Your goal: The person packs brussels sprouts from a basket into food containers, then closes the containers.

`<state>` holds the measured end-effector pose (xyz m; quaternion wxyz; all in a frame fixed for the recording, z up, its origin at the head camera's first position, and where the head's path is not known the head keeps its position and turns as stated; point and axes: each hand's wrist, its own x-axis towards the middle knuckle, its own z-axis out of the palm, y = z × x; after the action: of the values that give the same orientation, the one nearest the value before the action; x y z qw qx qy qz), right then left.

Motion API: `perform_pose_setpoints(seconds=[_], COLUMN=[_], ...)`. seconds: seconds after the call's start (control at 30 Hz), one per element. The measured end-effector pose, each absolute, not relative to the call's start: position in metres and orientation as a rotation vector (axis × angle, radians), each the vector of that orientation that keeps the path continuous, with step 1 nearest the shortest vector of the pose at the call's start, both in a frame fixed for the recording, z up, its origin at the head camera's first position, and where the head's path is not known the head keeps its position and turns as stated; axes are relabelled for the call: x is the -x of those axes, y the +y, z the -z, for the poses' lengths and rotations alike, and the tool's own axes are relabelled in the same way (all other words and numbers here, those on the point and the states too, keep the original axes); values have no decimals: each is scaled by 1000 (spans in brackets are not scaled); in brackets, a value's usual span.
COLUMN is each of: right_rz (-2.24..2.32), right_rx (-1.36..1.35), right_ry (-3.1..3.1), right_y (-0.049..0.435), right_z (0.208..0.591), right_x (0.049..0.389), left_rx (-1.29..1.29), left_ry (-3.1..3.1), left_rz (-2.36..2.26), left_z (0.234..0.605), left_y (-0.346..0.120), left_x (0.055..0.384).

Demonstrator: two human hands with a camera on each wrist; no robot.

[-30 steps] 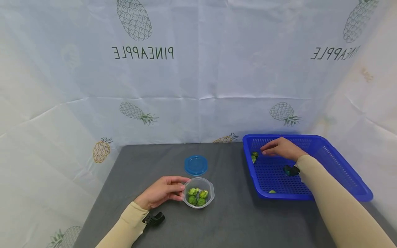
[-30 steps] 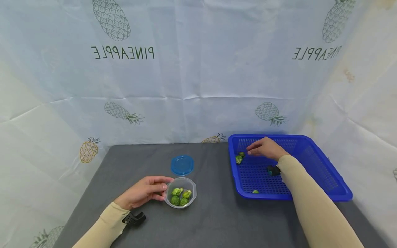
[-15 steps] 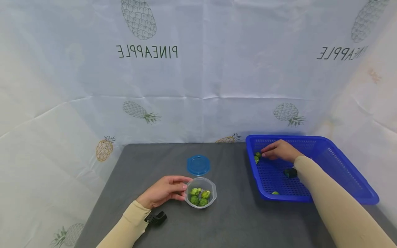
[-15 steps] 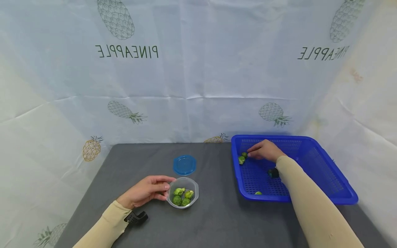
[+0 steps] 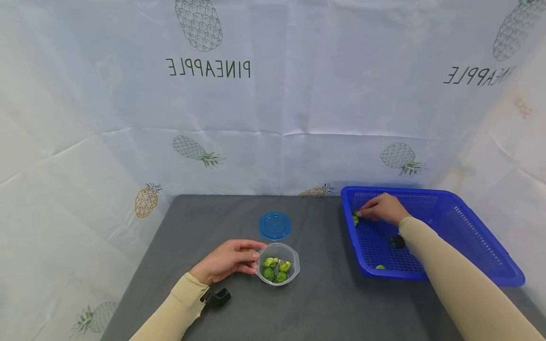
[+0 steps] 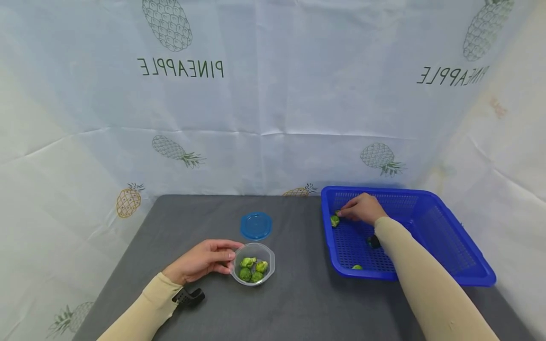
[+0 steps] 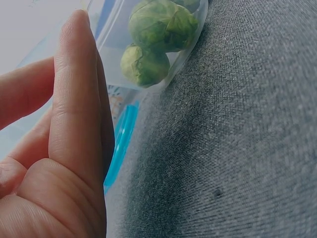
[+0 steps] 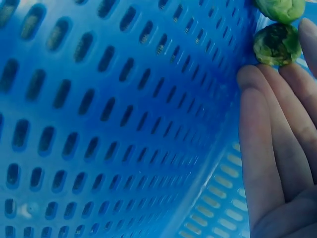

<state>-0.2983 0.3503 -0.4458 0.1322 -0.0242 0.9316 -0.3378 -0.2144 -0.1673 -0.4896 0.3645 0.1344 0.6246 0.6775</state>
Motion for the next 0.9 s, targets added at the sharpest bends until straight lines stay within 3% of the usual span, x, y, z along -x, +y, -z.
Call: perform_pose_setpoints(seconds=[0.9], right_rz=[962], right_rx=[46], right_ry=[2695], right_y=[345], right_z=[442], right_x=[295], left_rx=[-367], left_ry=[1620], left_rz=[-1738], left_z=[489], left_y=[-165], left_x=[214])
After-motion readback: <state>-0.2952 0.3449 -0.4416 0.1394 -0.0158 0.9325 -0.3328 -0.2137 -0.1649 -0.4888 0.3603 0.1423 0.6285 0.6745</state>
